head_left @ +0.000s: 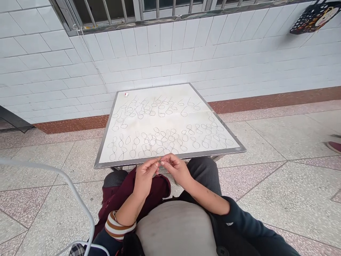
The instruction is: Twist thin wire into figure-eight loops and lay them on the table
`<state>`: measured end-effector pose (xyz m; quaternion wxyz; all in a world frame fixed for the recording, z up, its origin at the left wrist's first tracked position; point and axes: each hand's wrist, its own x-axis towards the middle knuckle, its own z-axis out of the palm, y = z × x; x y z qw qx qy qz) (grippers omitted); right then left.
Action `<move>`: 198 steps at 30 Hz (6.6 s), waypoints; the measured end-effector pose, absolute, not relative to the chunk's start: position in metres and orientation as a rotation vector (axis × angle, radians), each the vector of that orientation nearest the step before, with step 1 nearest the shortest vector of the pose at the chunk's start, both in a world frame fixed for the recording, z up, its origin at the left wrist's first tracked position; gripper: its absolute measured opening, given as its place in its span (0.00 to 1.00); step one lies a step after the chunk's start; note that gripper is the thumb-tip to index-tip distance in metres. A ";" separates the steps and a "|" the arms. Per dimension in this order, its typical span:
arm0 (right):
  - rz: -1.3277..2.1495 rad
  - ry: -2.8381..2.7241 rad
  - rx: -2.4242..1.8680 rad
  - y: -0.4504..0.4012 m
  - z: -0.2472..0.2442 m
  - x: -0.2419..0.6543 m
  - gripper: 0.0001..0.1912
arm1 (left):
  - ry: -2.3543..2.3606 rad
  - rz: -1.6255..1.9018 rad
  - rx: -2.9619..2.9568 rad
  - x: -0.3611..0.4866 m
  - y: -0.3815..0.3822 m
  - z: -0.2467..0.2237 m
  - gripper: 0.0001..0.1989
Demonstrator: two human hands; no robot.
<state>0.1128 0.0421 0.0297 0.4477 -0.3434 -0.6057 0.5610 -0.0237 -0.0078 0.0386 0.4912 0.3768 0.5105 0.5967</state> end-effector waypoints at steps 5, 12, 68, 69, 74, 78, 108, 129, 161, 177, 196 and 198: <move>1.423 -1.490 -0.823 0.043 0.025 0.112 0.10 | 1.211 1.454 0.835 -0.024 -0.009 0.040 0.13; 1.498 -1.523 -0.810 0.042 0.025 0.112 0.12 | 1.167 1.492 0.696 -0.025 -0.009 0.038 0.16; -0.002 -2.722 -0.454 0.100 0.052 0.137 0.12 | 1.385 1.181 0.986 -0.036 -0.020 0.028 0.22; 0.067 -2.662 -0.547 0.095 0.045 0.137 0.12 | 1.393 1.189 0.982 -0.035 -0.019 0.028 0.22; 0.518 -2.326 -0.911 0.074 0.024 0.126 0.06 | 1.359 1.330 0.868 -0.034 -0.017 0.023 0.23; 0.950 -2.009 -1.081 0.064 0.020 0.119 0.05 | 1.290 1.478 0.759 -0.035 -0.015 0.021 0.22; 1.907 -1.032 -0.859 0.037 0.008 0.091 0.14 | 1.344 1.547 0.624 -0.031 -0.017 0.030 0.26; 1.625 -1.363 -0.906 0.043 0.000 0.099 0.13 | 1.425 1.423 0.951 -0.035 -0.017 0.022 0.28; 1.250 -1.947 -0.851 0.066 0.023 0.110 0.06 | 1.432 1.318 1.063 -0.031 -0.018 0.025 0.33; 0.717 -2.222 -0.604 0.060 0.020 0.112 0.07 | 1.423 1.273 1.050 -0.034 -0.020 0.029 0.32; 0.571 -2.250 -0.635 0.055 0.030 0.111 0.07 | 1.323 1.240 1.004 -0.041 -0.020 0.027 0.32; 0.610 -2.321 -0.509 0.061 0.037 0.114 0.07 | 1.315 1.246 0.991 -0.041 -0.020 0.026 0.32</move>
